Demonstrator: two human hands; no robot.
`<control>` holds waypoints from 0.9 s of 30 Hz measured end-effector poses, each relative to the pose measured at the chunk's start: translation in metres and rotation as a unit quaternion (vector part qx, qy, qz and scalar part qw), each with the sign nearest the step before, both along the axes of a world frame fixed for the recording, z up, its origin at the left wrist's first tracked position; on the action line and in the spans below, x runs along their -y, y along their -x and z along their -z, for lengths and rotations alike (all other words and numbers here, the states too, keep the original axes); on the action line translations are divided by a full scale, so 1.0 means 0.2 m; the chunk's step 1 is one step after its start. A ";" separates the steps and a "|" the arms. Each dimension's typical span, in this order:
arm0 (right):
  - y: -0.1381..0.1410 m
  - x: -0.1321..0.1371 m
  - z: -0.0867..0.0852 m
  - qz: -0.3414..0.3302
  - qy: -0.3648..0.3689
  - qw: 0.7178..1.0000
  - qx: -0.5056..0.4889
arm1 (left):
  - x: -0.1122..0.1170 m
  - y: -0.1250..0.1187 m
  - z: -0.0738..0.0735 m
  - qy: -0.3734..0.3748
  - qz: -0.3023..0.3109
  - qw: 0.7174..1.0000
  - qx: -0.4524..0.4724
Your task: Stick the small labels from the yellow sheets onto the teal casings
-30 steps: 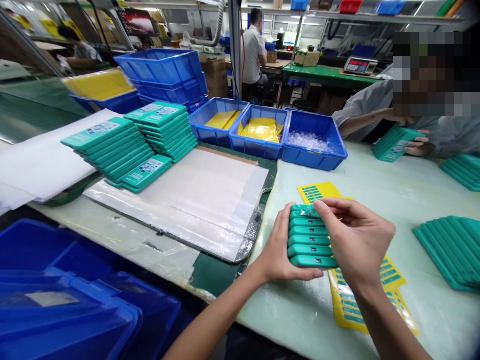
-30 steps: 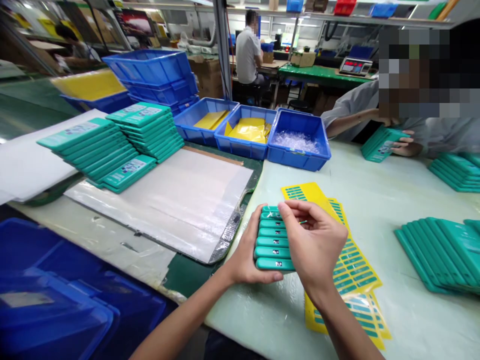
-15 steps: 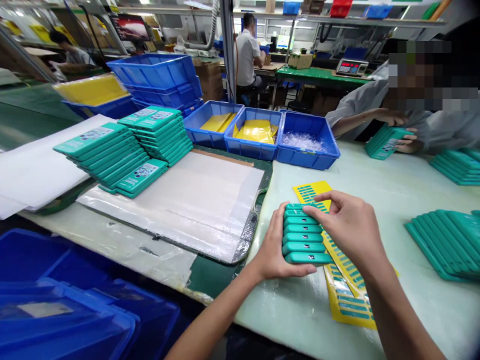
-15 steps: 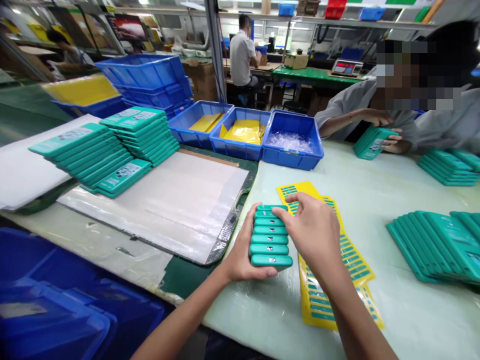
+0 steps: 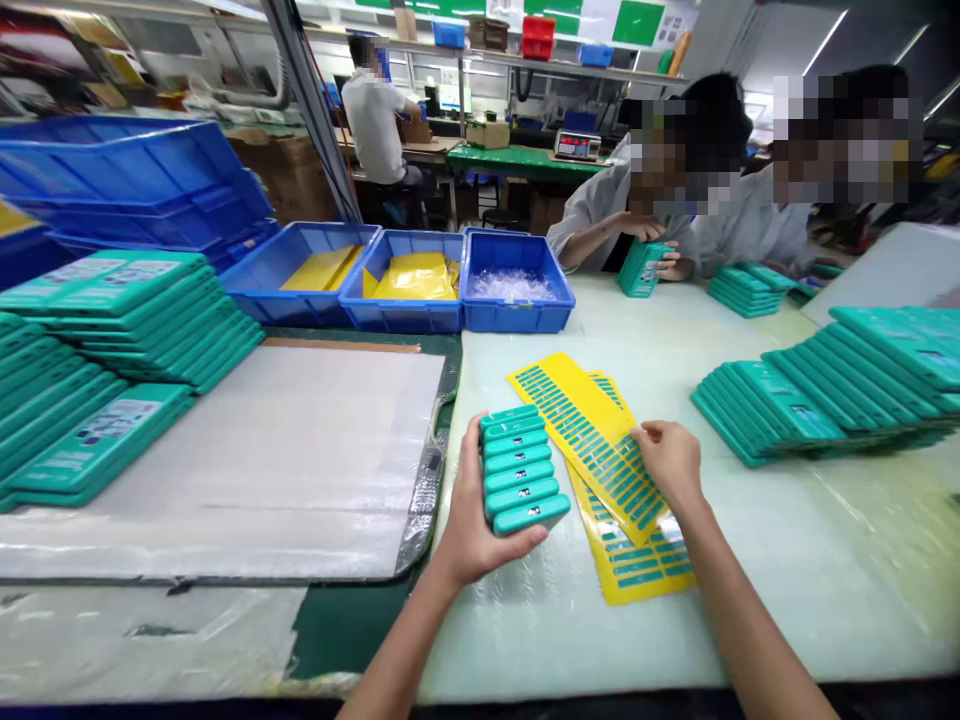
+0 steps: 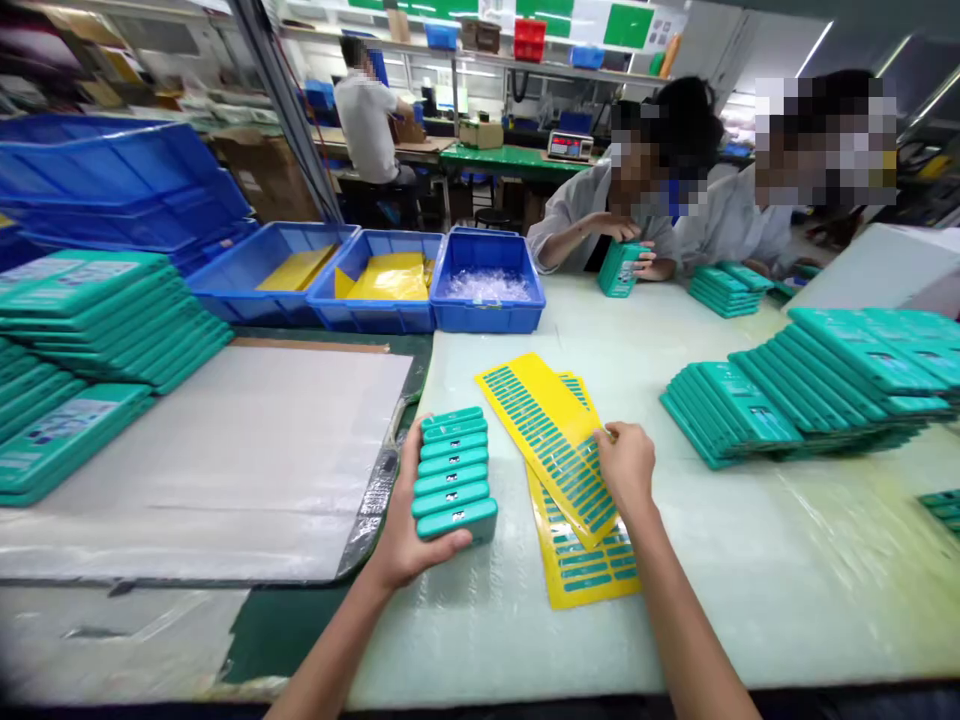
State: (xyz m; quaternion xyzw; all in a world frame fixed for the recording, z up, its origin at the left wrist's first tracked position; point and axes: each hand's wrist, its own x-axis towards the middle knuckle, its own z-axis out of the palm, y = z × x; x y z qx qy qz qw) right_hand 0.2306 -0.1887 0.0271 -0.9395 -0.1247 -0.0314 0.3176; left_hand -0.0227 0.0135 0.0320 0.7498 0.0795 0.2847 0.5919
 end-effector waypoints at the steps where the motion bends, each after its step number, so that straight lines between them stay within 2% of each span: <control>1: 0.00 0.01 0.04 0.000 0.014 1.000 0.001 | 0.00 0.00 0.00 0.001 0.001 1.000 0.003; 4: 0.00 -0.01 0.12 -0.008 0.047 0.999 0.013 | 0.00 0.00 0.01 -0.008 0.005 1.000 0.018; 9: 0.00 -0.01 0.16 -0.021 0.061 0.997 0.033 | 0.00 0.00 0.02 -0.017 0.007 0.999 0.029; 13: -0.01 0.02 0.17 -0.019 0.031 0.998 0.043 | 0.00 0.00 0.02 -0.020 0.007 0.999 0.030; 17: 0.01 0.02 0.16 -0.007 -0.033 0.998 0.053 | 0.00 0.00 0.04 -0.019 0.004 1.000 0.020; 23: 0.03 0.04 0.06 -0.015 -0.208 0.978 0.010 | 0.01 0.00 0.04 -0.020 -0.003 1.000 0.006; 27: 0.03 0.08 -0.12 0.015 -0.349 0.935 -0.066 | 0.03 0.00 0.03 -0.003 -0.002 1.000 -0.001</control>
